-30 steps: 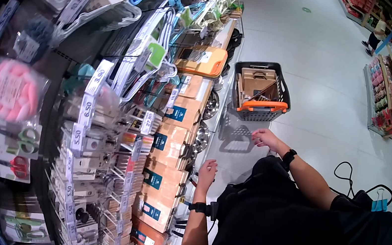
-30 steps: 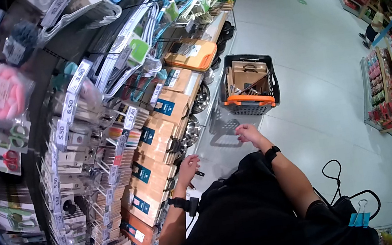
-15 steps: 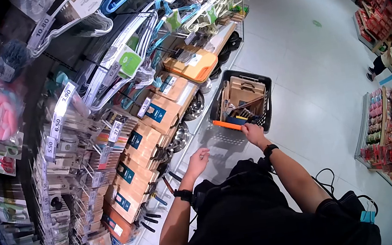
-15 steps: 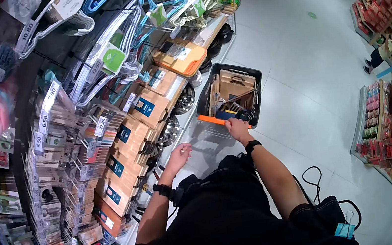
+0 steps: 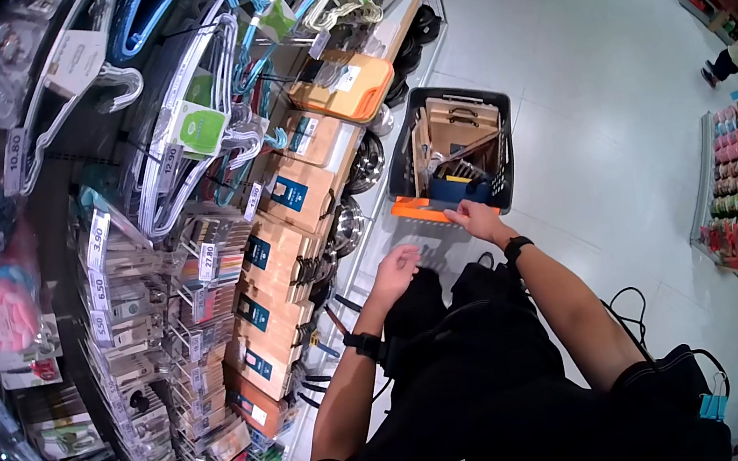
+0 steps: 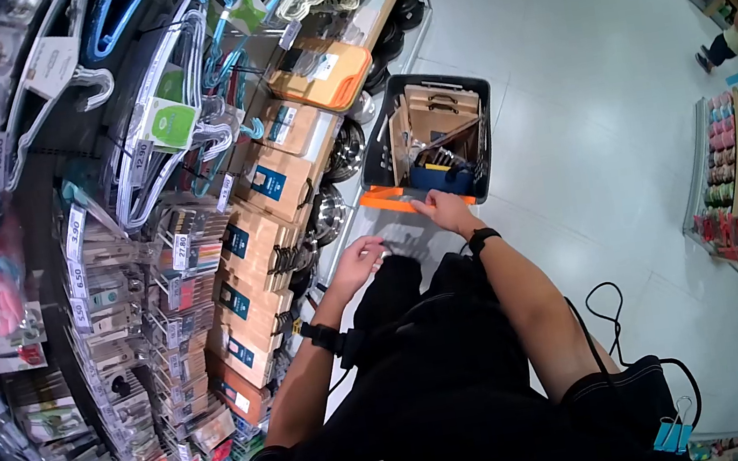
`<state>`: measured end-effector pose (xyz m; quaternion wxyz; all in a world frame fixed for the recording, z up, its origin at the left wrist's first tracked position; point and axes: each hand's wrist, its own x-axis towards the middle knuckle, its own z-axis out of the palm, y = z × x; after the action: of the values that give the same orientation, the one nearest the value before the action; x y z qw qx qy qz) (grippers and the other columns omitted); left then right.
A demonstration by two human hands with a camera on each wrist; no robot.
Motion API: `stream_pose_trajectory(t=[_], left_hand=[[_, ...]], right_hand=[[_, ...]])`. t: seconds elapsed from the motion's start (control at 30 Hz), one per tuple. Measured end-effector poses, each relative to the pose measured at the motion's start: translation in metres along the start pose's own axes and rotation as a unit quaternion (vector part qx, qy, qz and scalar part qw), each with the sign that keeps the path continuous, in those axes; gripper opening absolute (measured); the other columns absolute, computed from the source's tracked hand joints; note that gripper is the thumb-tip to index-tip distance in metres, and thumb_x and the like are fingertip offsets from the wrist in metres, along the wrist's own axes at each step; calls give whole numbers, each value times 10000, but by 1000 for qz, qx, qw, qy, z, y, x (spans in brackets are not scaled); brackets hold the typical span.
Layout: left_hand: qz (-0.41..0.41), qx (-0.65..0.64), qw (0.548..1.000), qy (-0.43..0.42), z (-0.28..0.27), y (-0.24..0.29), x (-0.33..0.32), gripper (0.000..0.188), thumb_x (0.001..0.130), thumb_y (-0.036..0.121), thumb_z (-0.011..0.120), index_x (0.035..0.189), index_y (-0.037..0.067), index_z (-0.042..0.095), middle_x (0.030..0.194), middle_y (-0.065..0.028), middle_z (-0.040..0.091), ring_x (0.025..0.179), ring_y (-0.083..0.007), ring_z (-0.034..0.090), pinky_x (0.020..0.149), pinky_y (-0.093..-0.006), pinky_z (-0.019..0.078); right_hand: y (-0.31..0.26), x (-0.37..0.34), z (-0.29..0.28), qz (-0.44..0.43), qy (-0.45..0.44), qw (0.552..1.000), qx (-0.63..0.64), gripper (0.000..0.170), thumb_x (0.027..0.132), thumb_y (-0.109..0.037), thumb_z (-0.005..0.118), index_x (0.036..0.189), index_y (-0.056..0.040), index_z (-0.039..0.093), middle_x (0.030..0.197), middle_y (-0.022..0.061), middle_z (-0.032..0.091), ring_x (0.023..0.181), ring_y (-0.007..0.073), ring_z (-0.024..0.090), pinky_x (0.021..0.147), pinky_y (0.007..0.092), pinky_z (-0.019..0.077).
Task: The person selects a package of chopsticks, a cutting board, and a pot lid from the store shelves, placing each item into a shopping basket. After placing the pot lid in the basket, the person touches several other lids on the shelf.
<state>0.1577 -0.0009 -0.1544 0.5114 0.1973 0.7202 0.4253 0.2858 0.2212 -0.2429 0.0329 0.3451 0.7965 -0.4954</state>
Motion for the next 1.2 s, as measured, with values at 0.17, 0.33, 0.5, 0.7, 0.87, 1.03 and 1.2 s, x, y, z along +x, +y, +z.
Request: stream_pose_trajectory(t=[0.17,0.33,0.5,0.7,0.87,1.03,1.2], left_hand=[[-18,5,1000,-16,-3,5,12,247,930,120,526,1159,45,581,980,-54,638,772,-118,612,674,-243,497],[-5,66,994,-86,-18,24,46,264,945,158,530,1182,51,575,1011,-38,631,823,-115,625,686,-248,498],[62,199,978,-23,-42,33,121,408,887,40,555,1280,74,453,1098,-89,584,738,-147,647,619,-270,523],[127,339,927,-94,-78,28,212,367,873,70,573,1231,61,493,1014,-96,602,749,-161,640,633,-287,509],[-6,358,928,-101,-105,-24,296,330,843,140,571,1157,39,557,841,-141,646,733,-252,644,685,-353,500],[-75,456,877,-132,-109,-30,370,387,753,106,574,1096,-68,530,1072,-306,602,1060,-454,561,917,-455,452],[40,429,899,-78,-91,-42,432,547,788,52,545,1295,-68,377,1169,-349,534,1140,-457,508,982,-445,412]], right_hand=[[2,1,6,5,8,1000,13,518,836,-548,633,787,-32,626,727,125,643,690,256,620,653,368,476],[0,-1,2,32,10,995,94,502,803,-525,684,748,-31,616,653,60,579,613,179,548,581,319,444],[-2,-3,2,60,39,988,136,461,822,-490,659,751,-36,618,659,79,608,627,209,588,598,334,460],[6,4,12,119,134,952,249,329,920,-338,587,792,-34,590,618,36,556,573,136,511,549,299,409],[-1,0,20,184,192,905,332,229,915,-213,549,834,-3,596,590,28,515,531,118,464,518,284,387],[-9,-5,16,235,197,877,370,182,909,-148,510,825,-1,576,563,12,503,516,81,459,498,256,368],[-15,-7,14,263,201,868,369,241,972,-156,455,827,2,565,532,14,486,489,77,451,487,237,358]])
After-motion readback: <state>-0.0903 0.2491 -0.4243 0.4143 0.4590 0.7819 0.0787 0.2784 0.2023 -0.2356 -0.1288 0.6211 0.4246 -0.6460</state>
